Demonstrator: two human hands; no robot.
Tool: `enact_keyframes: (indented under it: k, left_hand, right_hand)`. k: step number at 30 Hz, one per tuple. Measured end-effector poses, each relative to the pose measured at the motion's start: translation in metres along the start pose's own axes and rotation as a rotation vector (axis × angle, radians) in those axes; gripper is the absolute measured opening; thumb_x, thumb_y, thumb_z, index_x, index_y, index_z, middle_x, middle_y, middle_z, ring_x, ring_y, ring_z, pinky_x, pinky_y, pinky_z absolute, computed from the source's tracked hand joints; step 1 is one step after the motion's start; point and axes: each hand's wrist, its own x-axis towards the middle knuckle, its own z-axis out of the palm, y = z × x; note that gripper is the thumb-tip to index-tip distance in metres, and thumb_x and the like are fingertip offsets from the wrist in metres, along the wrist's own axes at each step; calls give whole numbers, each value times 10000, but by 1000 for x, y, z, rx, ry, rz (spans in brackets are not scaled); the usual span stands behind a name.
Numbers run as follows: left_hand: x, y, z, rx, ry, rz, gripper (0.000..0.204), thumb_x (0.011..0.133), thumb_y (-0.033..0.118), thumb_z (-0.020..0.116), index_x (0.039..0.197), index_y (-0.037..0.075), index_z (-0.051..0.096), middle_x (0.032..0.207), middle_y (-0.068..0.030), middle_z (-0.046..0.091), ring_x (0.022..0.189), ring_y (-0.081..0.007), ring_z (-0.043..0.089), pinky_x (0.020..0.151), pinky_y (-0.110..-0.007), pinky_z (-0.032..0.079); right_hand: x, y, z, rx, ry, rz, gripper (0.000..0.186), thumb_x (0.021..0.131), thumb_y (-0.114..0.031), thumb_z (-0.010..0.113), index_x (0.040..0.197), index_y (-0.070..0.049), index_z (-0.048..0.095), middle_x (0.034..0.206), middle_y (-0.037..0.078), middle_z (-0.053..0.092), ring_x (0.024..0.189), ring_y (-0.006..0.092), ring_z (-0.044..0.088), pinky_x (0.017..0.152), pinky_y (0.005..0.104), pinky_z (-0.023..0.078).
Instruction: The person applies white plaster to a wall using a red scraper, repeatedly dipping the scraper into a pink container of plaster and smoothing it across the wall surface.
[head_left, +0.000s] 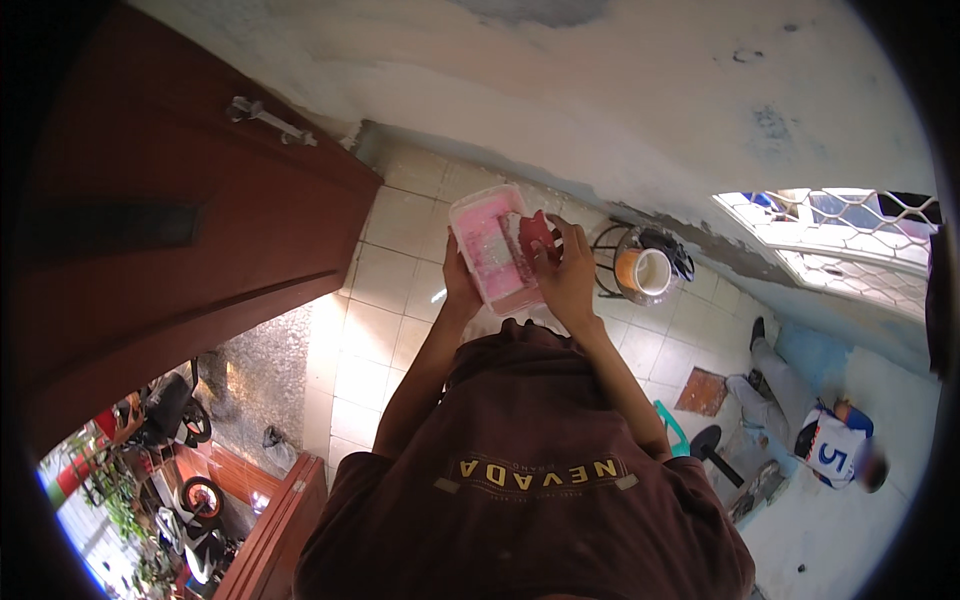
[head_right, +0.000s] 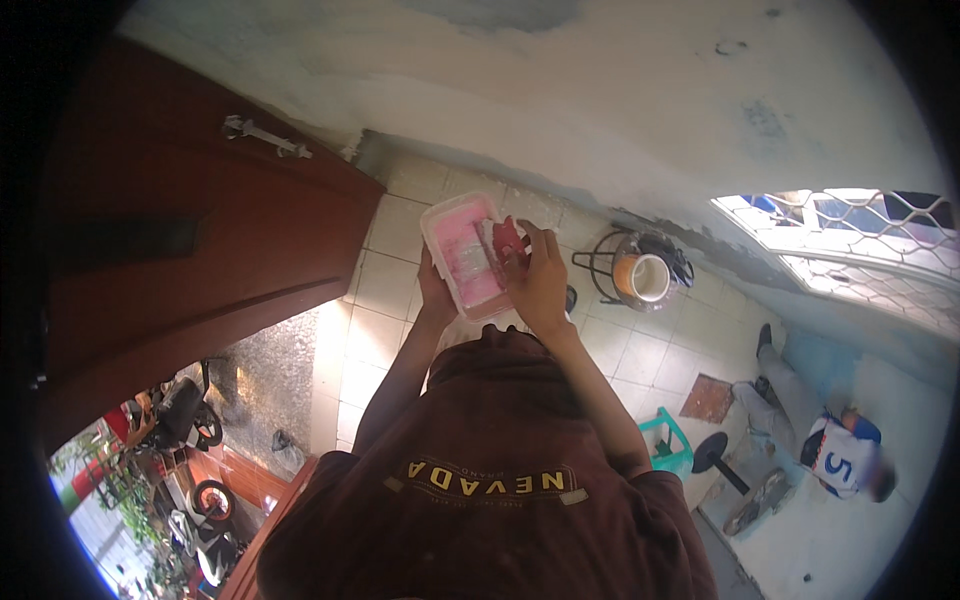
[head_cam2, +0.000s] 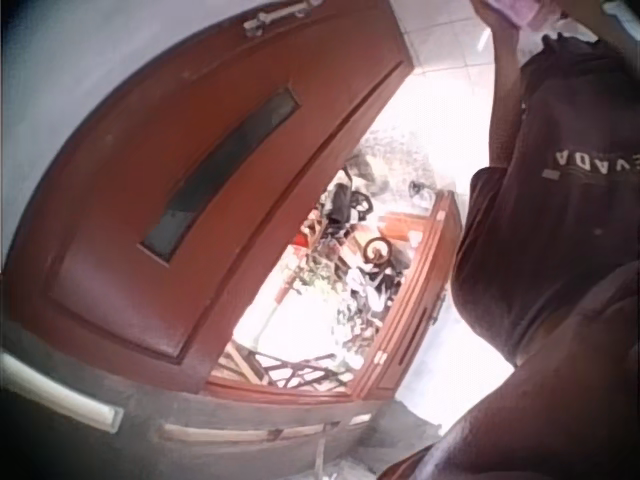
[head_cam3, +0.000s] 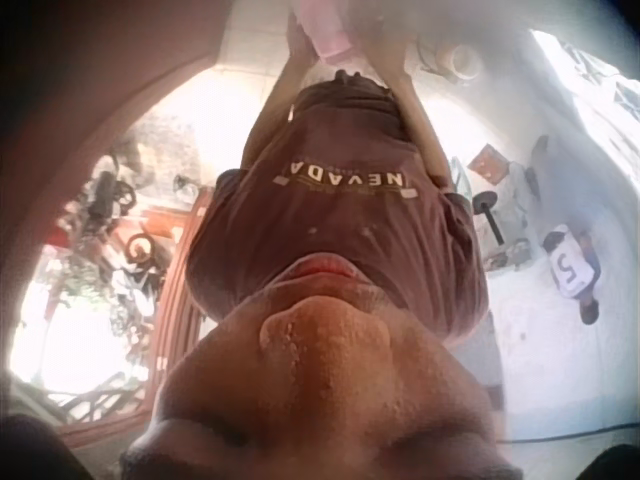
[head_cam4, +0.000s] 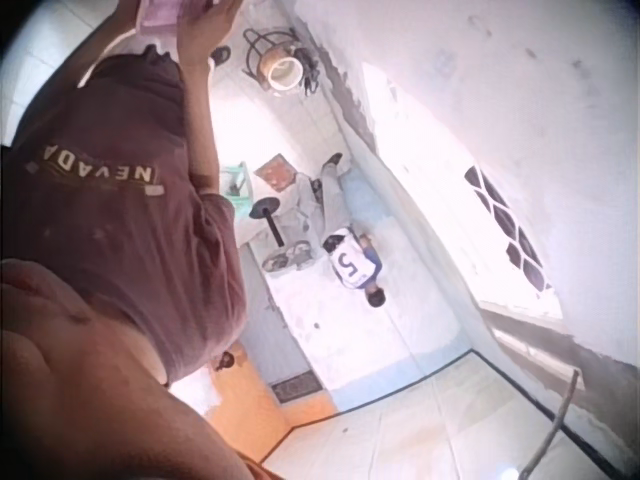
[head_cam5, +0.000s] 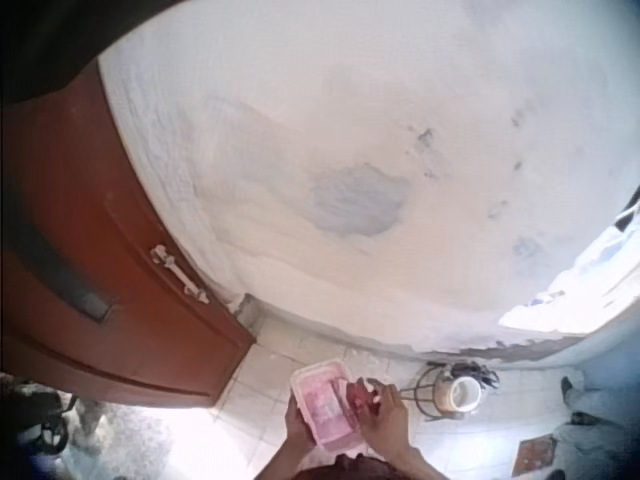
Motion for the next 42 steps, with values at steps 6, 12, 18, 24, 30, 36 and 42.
enact_keyframes:
  k: [6,12,18,24,30,36,42]
  left_hand:
    - [3,-34,-20,51,1,-16,594,1098,518,334,1461,71,480,1333,-126,621,1194,-266,641,1034,-441,548]
    - [14,-81,-22,112,140,-12,602,1097,537,341,1443,72,505,1316,-97,630,1170,-231,642,1019,-405,543]
    - [23,-165,8,172,216,88,543,1101,496,345,1445,104,498,1311,-68,626,1190,-214,625,1028,-396,535]
    - [29,-303,43,197,89,40,543,1107,478,332,1464,95,474,1348,-70,613,1226,-215,613,1045,-409,527]
    - [20,-449,77,344,-29,-83,721,1076,631,295,1525,85,432,1448,-102,570,1318,-235,561,1102,-405,458]
    - [18,-537,80,745,83,-434,857,1002,777,238,1507,120,460,1406,-122,596,1141,-246,616,981,-429,484]
    - [42,-582,39,900,132,-599,692,1016,678,436,1445,145,534,1318,-77,655,1052,-229,626,940,-408,505]
  right_hand:
    - [-28,39,-9,-67,-138,10,318,949,-133,673,1215,31,617,970,190,609,778,340,616,711,426,497]
    - [-31,59,-46,109,-256,227,252,979,-103,602,1188,37,619,1017,245,658,901,425,656,802,456,516]
    - [-39,117,-110,115,-228,43,284,990,-118,568,1227,38,576,1057,263,674,956,458,663,819,500,505]
    - [-65,221,-217,100,-251,89,310,996,-143,596,1238,23,495,999,310,664,941,522,630,793,543,475]
    - [-111,340,-326,74,-276,217,319,950,-120,653,1171,35,484,793,279,670,712,486,667,635,518,494]
    - [-159,436,-413,-25,-113,461,296,948,-122,664,1159,31,524,873,277,698,800,433,714,701,484,535]
    - [-191,504,-445,-84,41,704,285,946,-133,659,1157,36,569,1011,237,732,934,365,738,812,470,561]
